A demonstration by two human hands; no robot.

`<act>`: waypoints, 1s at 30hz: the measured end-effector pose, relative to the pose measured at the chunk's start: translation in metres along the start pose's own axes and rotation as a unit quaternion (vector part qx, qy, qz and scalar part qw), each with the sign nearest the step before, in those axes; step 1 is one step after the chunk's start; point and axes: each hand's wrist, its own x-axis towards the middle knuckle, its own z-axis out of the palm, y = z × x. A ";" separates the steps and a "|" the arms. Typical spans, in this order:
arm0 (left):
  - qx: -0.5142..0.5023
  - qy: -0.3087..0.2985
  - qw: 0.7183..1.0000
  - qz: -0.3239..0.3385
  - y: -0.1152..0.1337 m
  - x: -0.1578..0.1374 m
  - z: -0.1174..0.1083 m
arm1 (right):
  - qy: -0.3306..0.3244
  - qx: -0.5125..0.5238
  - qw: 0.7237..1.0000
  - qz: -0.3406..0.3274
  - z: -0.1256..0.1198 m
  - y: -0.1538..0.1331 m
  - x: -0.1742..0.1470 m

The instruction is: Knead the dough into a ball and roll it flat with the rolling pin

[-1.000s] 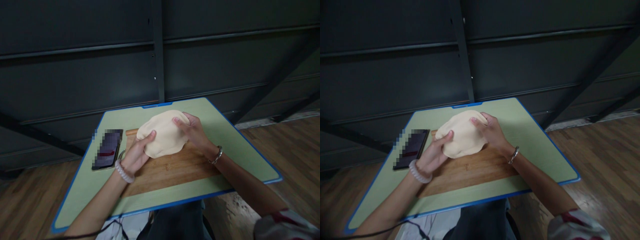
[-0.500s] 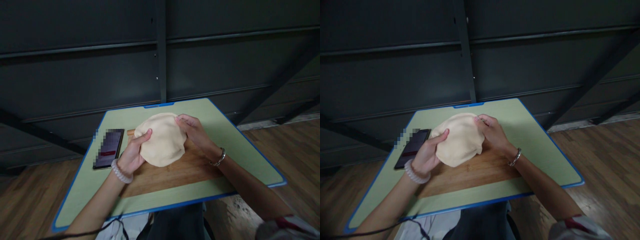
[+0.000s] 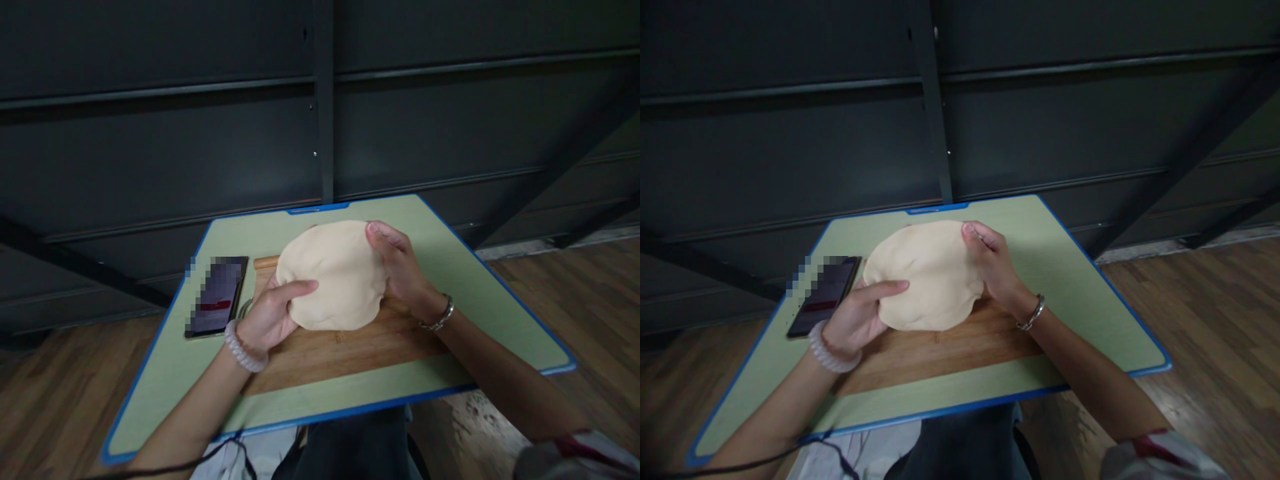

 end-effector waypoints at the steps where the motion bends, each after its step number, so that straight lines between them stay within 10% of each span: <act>1: 0.002 -0.003 1.000 0.005 0.000 0.000 0.001 | -0.002 0.009 1.000 -0.001 0.000 -0.001 0.000; 30: -0.065 -0.014 0.998 -0.005 0.001 0.008 0.004 | -0.069 -0.046 0.996 -0.045 0.003 -0.008 -0.011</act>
